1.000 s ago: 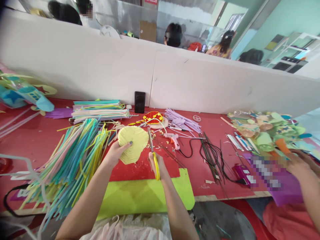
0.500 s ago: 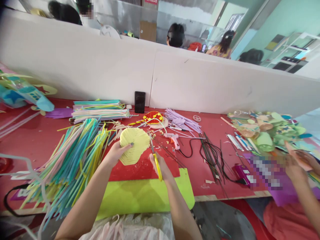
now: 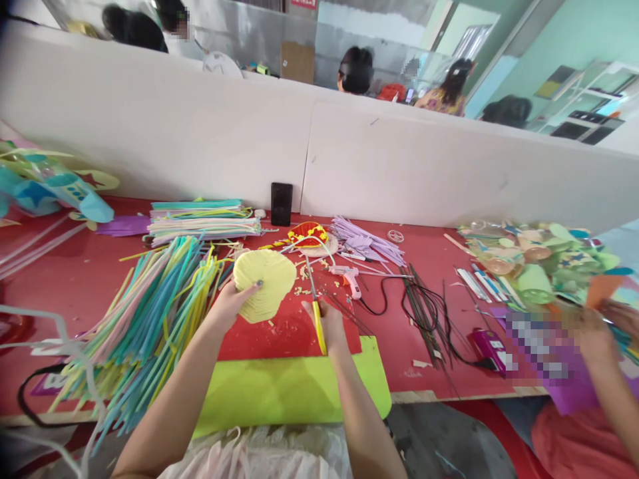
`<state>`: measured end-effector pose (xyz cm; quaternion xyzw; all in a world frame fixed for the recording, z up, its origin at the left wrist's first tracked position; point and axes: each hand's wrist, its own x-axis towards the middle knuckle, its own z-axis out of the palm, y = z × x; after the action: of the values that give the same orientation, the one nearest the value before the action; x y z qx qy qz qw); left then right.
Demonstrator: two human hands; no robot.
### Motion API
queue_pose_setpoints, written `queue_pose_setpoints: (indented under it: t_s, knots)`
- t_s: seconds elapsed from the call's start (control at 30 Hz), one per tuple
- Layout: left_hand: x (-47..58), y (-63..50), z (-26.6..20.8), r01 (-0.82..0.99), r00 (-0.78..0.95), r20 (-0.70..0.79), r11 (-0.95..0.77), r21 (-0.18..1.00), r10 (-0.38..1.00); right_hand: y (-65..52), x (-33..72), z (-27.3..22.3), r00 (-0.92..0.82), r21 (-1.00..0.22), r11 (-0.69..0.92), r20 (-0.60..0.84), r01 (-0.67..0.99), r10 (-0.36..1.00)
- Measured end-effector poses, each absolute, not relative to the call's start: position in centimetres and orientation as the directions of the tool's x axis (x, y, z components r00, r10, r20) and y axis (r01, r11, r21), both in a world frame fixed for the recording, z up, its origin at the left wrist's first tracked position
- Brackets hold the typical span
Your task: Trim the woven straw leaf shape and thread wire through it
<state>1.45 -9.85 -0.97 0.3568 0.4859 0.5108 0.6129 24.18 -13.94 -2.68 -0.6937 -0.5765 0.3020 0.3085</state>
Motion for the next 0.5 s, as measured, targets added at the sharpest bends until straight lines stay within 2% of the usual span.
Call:
queue_pose_setpoints:
  t_s: [0.13, 0.23, 0.27, 0.33, 0.4, 0.43, 0.47, 0.5]
  knots:
    - [1.3, -9.3, -1.0, -0.503, -0.084, -0.274, 0.196, 0.842, 0.958, -13.9, 25.5, -4.2, 0.115, -0.459, -0.129, -0.059, 0.879, 0.992]
    - [1.2, -9.0, -1.4, -0.562, -0.091, -0.299, 0.200, 0.803, 0.950, -14.7, 26.1, -3.9, 0.024, -0.379, -0.046, -0.063, 0.924, 0.998]
    - [1.2, -9.0, -1.6, -0.565, -0.093, -0.299, 0.196, 0.801, 0.950, -15.1, 26.2, -3.2, -0.001, -0.399, -0.020, -0.052, 0.917, 0.999]
    - [1.6, -9.0, -1.9, -0.562, -0.105, -0.300, 0.192, 0.804, 0.948, -15.7, 25.8, -0.9, -0.019, -0.521, 0.014, -0.005, 0.853, 1.000]
    - [2.4, -9.3, -2.1, -0.554, -0.106, -0.309, 0.202, 0.808, 0.945, -15.9, 24.8, 1.8, -0.066, -0.770, 0.069, 0.035, 0.634, 0.997]
    - [2.8, -9.5, -2.1, -0.550, -0.093, -0.310, 0.211, 0.808, 0.946, -15.8, 24.1, 3.0, -0.230, -0.894, 0.093, -0.011, 0.437, 0.973]
    - [3.3, -9.7, -2.1, -0.545, -0.071, -0.307, 0.221, 0.809, 0.949, -15.3, 23.3, 4.0, -0.452, -0.973, 0.051, -0.058, 0.224, 0.890]
    - [3.8, -10.0, -2.2, -0.541, -0.047, -0.302, 0.230, 0.809, 0.952, -14.6, 22.5, 4.7, -0.623, -0.998, -0.033, -0.060, 0.056, 0.780]
